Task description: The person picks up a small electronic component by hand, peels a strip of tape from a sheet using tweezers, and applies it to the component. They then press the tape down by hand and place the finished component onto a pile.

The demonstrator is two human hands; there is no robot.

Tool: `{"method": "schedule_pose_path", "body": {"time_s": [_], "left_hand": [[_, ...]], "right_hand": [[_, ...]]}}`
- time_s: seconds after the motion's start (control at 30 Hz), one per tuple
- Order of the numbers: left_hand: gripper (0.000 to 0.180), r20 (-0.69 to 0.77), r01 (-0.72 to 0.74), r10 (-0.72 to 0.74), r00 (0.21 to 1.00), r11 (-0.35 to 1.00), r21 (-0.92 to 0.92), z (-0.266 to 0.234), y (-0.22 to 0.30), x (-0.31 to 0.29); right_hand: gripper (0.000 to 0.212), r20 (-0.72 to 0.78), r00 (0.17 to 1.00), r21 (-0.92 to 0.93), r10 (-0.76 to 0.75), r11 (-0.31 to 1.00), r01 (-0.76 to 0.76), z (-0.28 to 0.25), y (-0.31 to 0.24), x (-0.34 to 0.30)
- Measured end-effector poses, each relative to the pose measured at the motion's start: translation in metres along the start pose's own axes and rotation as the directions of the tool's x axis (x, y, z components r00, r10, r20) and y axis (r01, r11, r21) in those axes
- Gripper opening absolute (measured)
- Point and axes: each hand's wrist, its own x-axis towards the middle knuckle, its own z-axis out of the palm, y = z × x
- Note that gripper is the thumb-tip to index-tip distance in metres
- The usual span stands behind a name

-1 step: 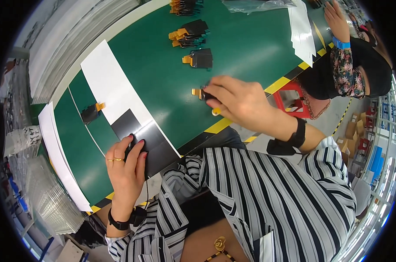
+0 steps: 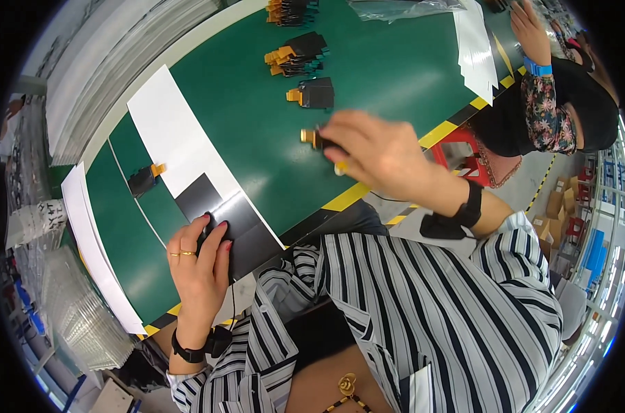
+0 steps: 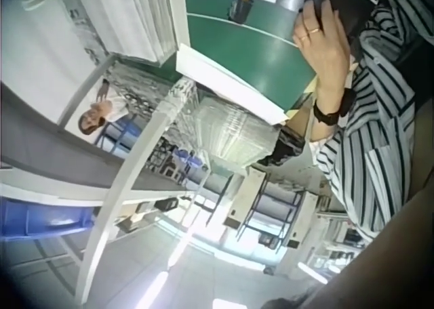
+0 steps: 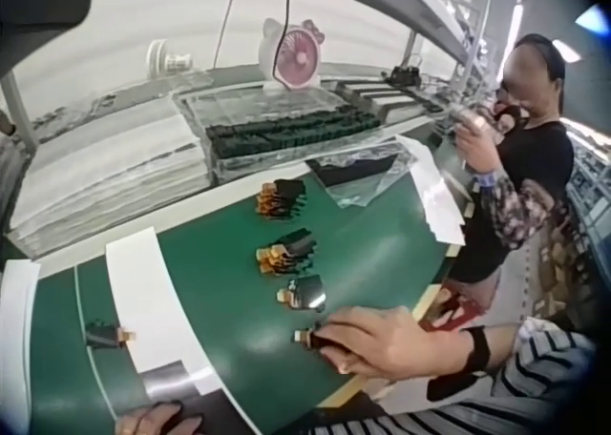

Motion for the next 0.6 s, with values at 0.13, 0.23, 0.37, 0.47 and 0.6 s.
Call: {"method": "schedule_pose_path", "body": {"time_s": [0.13,0.23,0.37,0.47,0.6], "left_hand": [[0.029,-0.022,-0.01,0.01,1.0,1.0,0.003,0.002,0.0,-0.005],[0.03,-0.027,0.01,-0.01,1.0,1.0,0.0,0.002,-0.002,-0.004],[0.031,-0.05,0.028,-0.027,0.998,0.999,0.021,-0.001,-0.002,-0.001],[0.035,-0.021,0.004,-0.001,1.0,0.989,0.149,-0.002,-0.005,0.014],[0.039,0.052,-0.011,0.001,0.999,0.984,0.176,-0.003,-0.013,0.018]], "right_hand": [[0.021,-0.087,0.996,-0.006,0.011,1.0,-0.012,0.004,0.022,0.019],[0.019,-0.041,0.999,-0.003,0.012,1.0,-0.012,0.006,0.027,0.027],[0.016,-0.189,0.935,0.09,-0.299,0.943,0.32,-0.013,-0.011,0.039],[0.017,0.013,0.998,0.902,0.063,0.429,-0.039,0.005,-0.039,0.046],[0.017,0.372,0.85,0.875,0.373,0.165,-0.455,0.045,-0.042,0.075]]}}
